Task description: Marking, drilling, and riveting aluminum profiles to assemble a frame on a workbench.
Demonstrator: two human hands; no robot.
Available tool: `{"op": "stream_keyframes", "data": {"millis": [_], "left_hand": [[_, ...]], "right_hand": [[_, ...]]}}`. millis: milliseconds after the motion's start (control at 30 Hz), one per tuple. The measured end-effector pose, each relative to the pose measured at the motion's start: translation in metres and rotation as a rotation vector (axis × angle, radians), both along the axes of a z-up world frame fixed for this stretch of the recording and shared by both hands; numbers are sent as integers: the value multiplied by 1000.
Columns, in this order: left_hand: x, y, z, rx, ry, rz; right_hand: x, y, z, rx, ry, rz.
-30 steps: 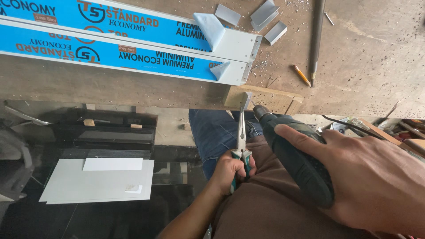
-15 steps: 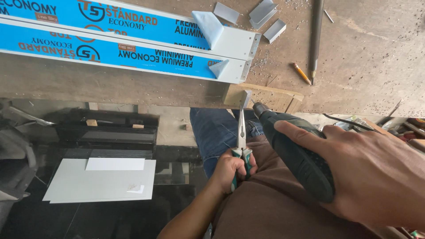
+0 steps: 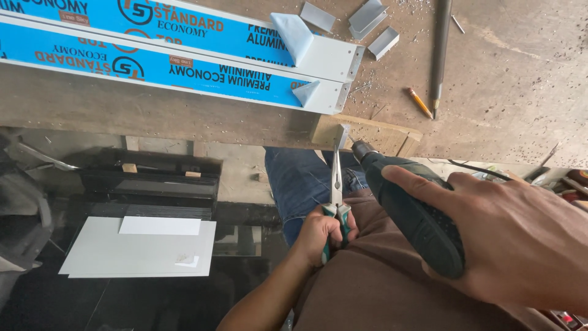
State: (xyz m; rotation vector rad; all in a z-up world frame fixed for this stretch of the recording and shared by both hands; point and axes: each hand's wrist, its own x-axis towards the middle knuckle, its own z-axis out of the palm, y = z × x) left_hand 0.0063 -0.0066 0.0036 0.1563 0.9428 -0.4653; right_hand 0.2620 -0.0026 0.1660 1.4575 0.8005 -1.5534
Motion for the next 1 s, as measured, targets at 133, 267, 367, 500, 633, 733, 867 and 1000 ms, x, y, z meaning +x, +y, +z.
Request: {"op": "stream_keyframes", "data": {"millis": [133, 267, 367, 500, 633, 733, 867, 1000], "left_hand": [[-6, -6, -6, 45, -30, -25], [-9, -10, -10, 14, -37, -24], [-6, -9, -8, 51, -14, -40], [-7, -11, -6, 66, 22, -57], [-3, -12, -3, 53, 86, -23], [-6, -15, -7, 54, 71, -67], [-11, -17, -8, 8, 59, -25], [-1, -8, -8, 109, -43, -64]], "right_hand": [[-2, -5, 1, 57, -38, -19], [-3, -5, -1, 40, -3, 34], [-7, 1, 1, 41, 22, 48], [-16, -2, 5, 65, 42, 57], [-9, -7, 9, 6, 5, 13], [-4, -27, 15, 35, -42, -23], [4, -70, 19, 174, -204, -149], [13, -108, 15, 317, -223, -335]]}}
